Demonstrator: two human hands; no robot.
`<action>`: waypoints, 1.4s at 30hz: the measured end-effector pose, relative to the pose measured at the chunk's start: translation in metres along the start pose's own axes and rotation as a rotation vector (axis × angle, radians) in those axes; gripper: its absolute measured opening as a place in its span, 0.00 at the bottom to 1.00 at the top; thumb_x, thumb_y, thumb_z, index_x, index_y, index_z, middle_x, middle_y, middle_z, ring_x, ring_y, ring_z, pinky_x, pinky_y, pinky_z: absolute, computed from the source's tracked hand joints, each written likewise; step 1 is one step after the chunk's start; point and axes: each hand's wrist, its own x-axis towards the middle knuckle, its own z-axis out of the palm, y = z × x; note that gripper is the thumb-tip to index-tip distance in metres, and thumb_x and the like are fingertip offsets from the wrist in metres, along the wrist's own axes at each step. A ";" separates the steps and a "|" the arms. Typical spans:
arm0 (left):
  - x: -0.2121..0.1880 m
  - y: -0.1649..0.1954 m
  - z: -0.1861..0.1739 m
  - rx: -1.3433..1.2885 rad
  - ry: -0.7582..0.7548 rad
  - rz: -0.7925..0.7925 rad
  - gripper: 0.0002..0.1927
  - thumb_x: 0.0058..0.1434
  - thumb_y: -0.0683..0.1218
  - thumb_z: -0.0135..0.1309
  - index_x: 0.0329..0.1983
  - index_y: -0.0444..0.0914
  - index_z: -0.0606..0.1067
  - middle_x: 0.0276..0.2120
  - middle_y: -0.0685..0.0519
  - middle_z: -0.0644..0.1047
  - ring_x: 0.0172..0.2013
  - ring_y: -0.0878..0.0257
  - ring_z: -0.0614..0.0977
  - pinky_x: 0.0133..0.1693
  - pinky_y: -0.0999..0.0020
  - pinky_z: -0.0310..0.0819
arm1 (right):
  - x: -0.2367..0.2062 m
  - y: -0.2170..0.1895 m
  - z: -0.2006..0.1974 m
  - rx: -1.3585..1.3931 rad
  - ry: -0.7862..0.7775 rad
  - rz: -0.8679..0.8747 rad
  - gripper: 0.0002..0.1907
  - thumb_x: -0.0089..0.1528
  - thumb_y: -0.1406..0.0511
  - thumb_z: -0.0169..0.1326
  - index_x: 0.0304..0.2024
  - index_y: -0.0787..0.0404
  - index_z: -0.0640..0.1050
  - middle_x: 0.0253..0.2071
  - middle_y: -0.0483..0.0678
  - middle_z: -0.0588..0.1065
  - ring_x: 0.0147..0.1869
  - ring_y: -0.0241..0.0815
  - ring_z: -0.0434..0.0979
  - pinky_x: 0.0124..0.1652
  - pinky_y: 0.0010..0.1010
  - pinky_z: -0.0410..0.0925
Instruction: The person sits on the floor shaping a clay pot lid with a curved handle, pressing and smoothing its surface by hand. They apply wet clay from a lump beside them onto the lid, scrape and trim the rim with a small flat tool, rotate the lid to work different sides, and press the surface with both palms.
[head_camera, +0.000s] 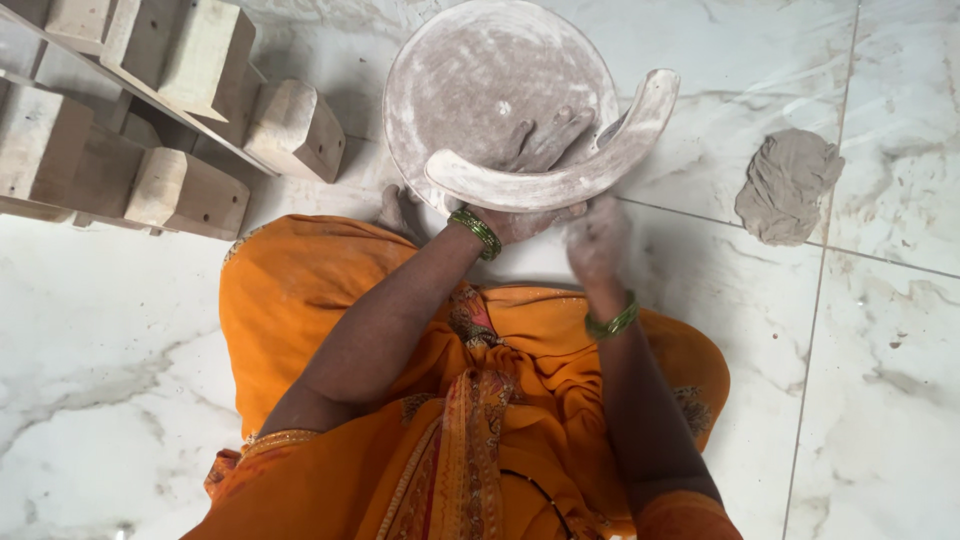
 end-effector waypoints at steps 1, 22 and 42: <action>-0.001 0.000 0.000 0.024 -0.009 -0.002 0.46 0.63 0.79 0.29 0.79 0.54 0.51 0.78 0.52 0.44 0.77 0.57 0.42 0.74 0.48 0.32 | -0.010 0.001 0.003 0.076 -0.031 0.027 0.06 0.61 0.76 0.48 0.34 0.61 0.72 0.19 0.44 0.68 0.19 0.37 0.66 0.20 0.27 0.63; 0.000 0.009 -0.007 -0.029 0.008 0.000 0.43 0.65 0.76 0.32 0.79 0.53 0.52 0.78 0.52 0.44 0.76 0.57 0.42 0.73 0.48 0.31 | -0.002 0.012 -0.017 -0.691 -0.076 -0.064 0.08 0.63 0.66 0.51 0.30 0.61 0.70 0.21 0.53 0.72 0.24 0.51 0.74 0.30 0.42 0.70; 0.001 0.004 0.004 0.035 0.090 0.076 0.43 0.65 0.77 0.33 0.79 0.56 0.55 0.78 0.48 0.45 0.77 0.55 0.42 0.74 0.44 0.31 | -0.011 0.004 -0.021 -0.594 0.027 -0.109 0.07 0.69 0.66 0.47 0.37 0.62 0.74 0.22 0.53 0.71 0.24 0.55 0.72 0.31 0.44 0.70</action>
